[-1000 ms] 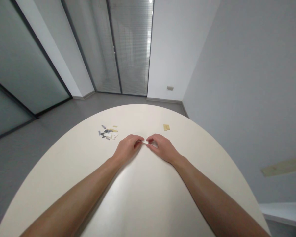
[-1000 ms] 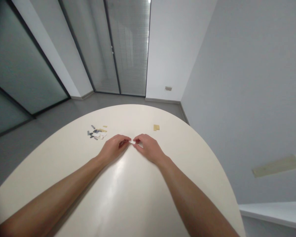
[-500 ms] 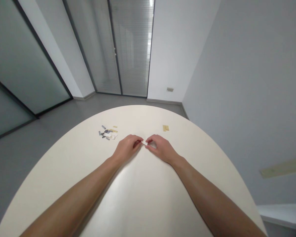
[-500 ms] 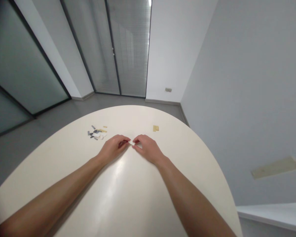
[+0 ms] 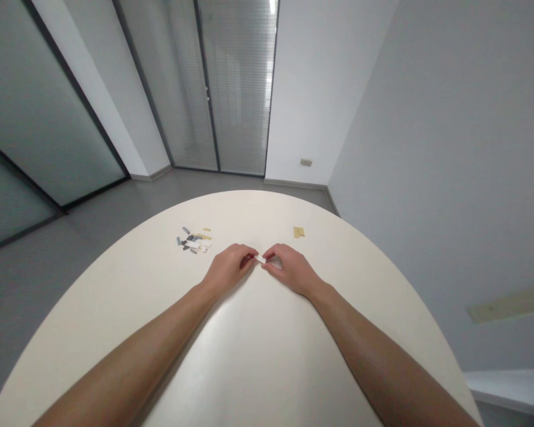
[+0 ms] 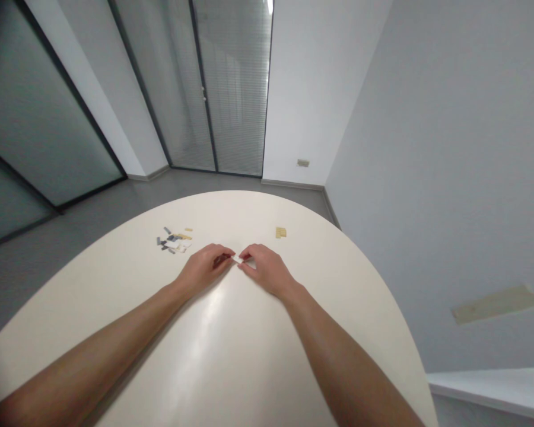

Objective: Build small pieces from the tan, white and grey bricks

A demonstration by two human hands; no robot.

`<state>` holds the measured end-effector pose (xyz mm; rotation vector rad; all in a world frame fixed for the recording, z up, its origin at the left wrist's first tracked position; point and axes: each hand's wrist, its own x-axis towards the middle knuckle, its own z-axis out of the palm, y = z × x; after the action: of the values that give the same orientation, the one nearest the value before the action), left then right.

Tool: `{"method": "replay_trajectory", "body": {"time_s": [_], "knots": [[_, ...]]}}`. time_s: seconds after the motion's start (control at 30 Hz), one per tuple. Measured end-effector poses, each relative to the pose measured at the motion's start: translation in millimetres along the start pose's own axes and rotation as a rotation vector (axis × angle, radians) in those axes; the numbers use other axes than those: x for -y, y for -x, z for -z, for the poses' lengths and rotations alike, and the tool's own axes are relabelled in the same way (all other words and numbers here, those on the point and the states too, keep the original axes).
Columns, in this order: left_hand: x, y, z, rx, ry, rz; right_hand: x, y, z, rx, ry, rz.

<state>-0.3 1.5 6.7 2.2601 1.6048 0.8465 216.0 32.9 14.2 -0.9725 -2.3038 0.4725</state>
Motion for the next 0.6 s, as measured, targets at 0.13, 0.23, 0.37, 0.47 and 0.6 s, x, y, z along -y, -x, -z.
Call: {"method": "replay_trajectory", "body": {"time_s": [0.13,0.23,0.37,0.47,0.6], "knots": [[-2.0,-0.7,0.7,0.005,-0.001,0.018,-0.6,-0.8,-0.4,0.001,0.003,-0.005],[-3.6,-1.5,1.5,0.011,-0.013,0.031,-1.0,-1.4,-0.8,0.009,0.010,-0.017],[-5.8,-1.7,2.8,0.007,-0.025,0.020,-0.3,-1.3,-0.2,0.018,0.000,-0.030],[-7.1,-1.4,3.4,0.010,-0.024,0.002,0.7,-1.5,0.8,0.028,0.003,-0.020],[-6.9,-0.8,3.0,0.020,-0.032,-0.018,1.6,-1.6,1.5,0.034,0.024,-0.001]]}}
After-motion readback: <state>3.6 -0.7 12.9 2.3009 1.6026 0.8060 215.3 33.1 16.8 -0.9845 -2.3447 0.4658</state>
